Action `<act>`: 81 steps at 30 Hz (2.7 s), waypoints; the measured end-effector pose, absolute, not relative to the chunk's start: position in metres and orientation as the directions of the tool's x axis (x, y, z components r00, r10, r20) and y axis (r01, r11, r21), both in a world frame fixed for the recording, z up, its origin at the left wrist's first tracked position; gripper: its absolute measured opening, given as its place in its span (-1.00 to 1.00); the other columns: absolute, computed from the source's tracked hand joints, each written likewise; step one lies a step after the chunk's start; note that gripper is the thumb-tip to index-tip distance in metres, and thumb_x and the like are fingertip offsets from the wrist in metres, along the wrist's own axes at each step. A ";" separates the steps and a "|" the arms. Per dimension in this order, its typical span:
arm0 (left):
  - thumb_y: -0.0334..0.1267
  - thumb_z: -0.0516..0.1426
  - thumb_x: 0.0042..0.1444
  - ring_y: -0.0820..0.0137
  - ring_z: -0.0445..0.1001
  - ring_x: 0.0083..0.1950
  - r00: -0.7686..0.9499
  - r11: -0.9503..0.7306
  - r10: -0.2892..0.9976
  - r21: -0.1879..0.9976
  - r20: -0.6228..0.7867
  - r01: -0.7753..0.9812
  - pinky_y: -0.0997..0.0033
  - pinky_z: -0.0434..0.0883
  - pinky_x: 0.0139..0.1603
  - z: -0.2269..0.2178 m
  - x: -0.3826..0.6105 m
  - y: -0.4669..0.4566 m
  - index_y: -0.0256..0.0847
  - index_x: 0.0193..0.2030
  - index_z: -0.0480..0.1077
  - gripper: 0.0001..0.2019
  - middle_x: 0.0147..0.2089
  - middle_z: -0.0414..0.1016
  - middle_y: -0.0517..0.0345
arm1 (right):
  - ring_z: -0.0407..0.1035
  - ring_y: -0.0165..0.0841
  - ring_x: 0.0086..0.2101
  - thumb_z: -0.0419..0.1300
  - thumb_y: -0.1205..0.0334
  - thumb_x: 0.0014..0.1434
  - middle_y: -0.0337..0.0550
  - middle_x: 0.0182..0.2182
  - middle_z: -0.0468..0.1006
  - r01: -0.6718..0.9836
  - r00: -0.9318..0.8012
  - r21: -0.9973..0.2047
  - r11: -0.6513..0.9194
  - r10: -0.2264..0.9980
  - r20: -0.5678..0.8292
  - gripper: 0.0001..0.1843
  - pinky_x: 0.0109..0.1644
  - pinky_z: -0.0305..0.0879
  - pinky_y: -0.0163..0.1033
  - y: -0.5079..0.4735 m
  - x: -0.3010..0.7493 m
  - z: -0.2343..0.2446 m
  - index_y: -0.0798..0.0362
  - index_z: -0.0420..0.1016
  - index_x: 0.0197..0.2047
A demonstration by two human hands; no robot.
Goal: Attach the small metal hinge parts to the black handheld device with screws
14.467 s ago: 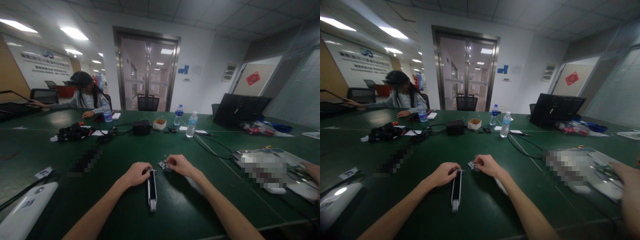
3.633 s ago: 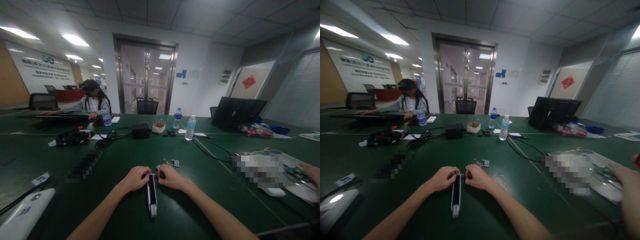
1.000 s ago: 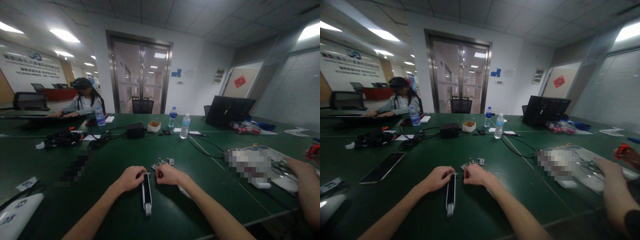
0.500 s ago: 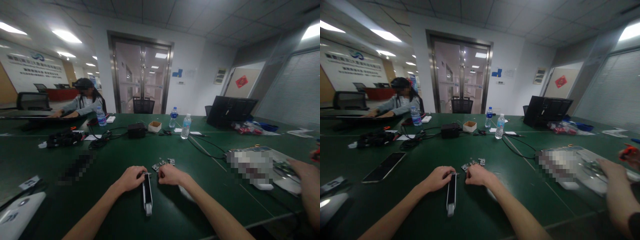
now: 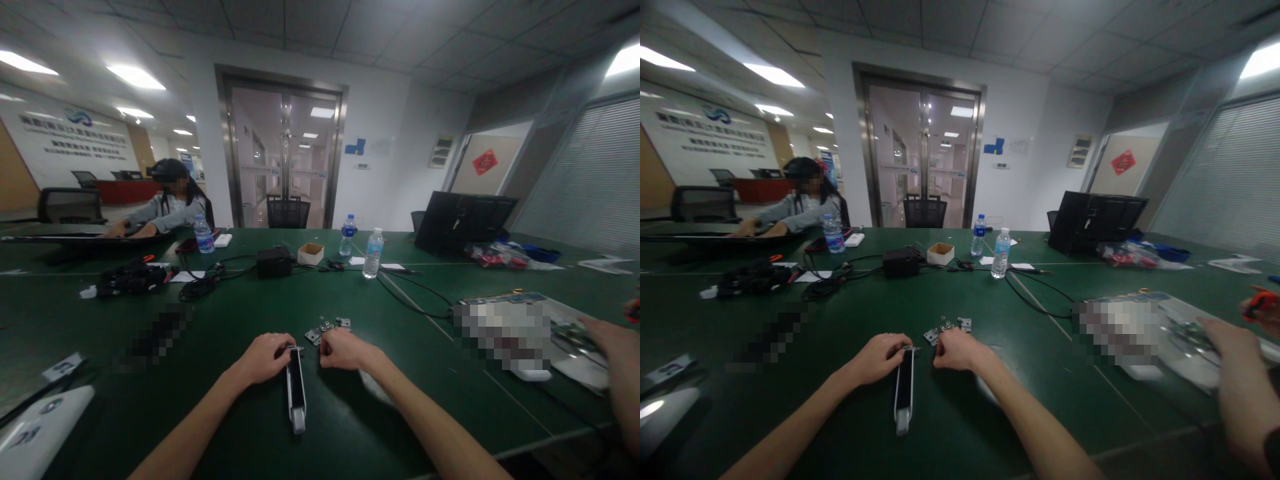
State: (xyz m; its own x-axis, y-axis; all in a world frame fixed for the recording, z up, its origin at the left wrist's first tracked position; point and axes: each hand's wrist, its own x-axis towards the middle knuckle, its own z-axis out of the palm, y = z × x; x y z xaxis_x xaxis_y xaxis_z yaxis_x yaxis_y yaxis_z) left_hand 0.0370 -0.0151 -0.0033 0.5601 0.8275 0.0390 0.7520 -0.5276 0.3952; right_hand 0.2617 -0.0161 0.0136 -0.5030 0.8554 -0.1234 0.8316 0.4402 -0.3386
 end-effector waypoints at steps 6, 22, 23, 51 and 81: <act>-0.13 -0.08 0.20 0.35 0.40 -0.24 0.558 -0.525 0.829 0.403 0.042 0.750 0.35 0.30 -0.13 -0.005 0.035 -0.014 -0.14 -0.10 0.39 -0.70 -0.22 0.47 0.14 | 0.39 -0.38 -0.36 0.19 0.18 -0.03 -0.16 -0.37 0.54 0.820 -0.524 -0.346 0.455 0.841 -0.137 -0.81 -0.38 0.20 -0.38 -0.013 0.264 0.005 0.10 0.52 -0.37; -0.13 -0.08 0.21 0.37 0.40 -0.22 0.561 -0.523 0.827 0.420 0.039 0.742 0.34 0.31 -0.11 -0.007 0.035 -0.014 -0.16 -0.11 0.39 -0.71 -0.21 0.46 0.15 | 0.26 -0.49 -0.47 0.19 0.37 -0.05 -0.24 -0.47 0.42 0.661 -0.644 -0.420 0.623 0.757 0.111 -0.96 -0.40 0.15 -0.42 -0.019 0.251 0.001 0.12 0.42 -0.43; -0.13 -0.08 0.21 0.37 0.40 -0.23 0.564 -0.525 0.825 0.424 0.040 0.738 0.35 0.30 -0.11 -0.007 0.034 -0.014 -0.16 -0.12 0.39 -0.71 -0.22 0.46 0.16 | 0.25 -0.49 -0.47 0.18 0.38 -0.04 -0.25 -0.47 0.41 0.652 -0.645 -0.418 0.632 0.753 0.132 -0.97 -0.40 0.14 -0.42 -0.018 0.251 0.000 0.12 0.41 -0.43; -0.14 -0.08 0.21 0.38 0.39 -0.26 0.611 -0.577 0.790 0.401 0.052 0.712 0.35 0.29 -0.13 -0.003 0.038 -0.019 -0.16 -0.11 0.40 -0.70 -0.23 0.47 0.15 | 0.25 -0.44 -0.38 0.11 0.43 0.05 -0.20 -0.38 0.39 0.586 -0.667 -0.378 0.716 0.692 0.277 -0.89 -0.29 0.18 -0.37 -0.018 0.252 -0.005 0.11 0.40 -0.31; -0.18 -0.06 0.18 0.38 0.39 -0.27 0.608 -0.580 0.792 0.387 0.062 0.717 0.36 0.30 -0.13 -0.004 0.038 -0.018 -0.16 -0.12 0.40 -0.73 -0.25 0.48 0.15 | 0.33 -0.42 -0.33 0.14 0.35 0.08 -0.17 -0.32 0.46 0.567 -0.642 -0.397 0.722 0.689 0.335 -0.85 -0.23 0.25 -0.35 -0.016 0.250 -0.013 0.09 0.41 -0.23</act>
State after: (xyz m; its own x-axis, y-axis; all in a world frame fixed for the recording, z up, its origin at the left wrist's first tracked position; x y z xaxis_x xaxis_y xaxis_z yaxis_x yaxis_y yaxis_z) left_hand 0.0377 -0.0183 -0.0037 0.6077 0.7917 0.0618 0.7167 -0.5803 0.3867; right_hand 0.2501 -0.0155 -0.0127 -0.6424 0.6893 0.3349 0.5671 0.7215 -0.3973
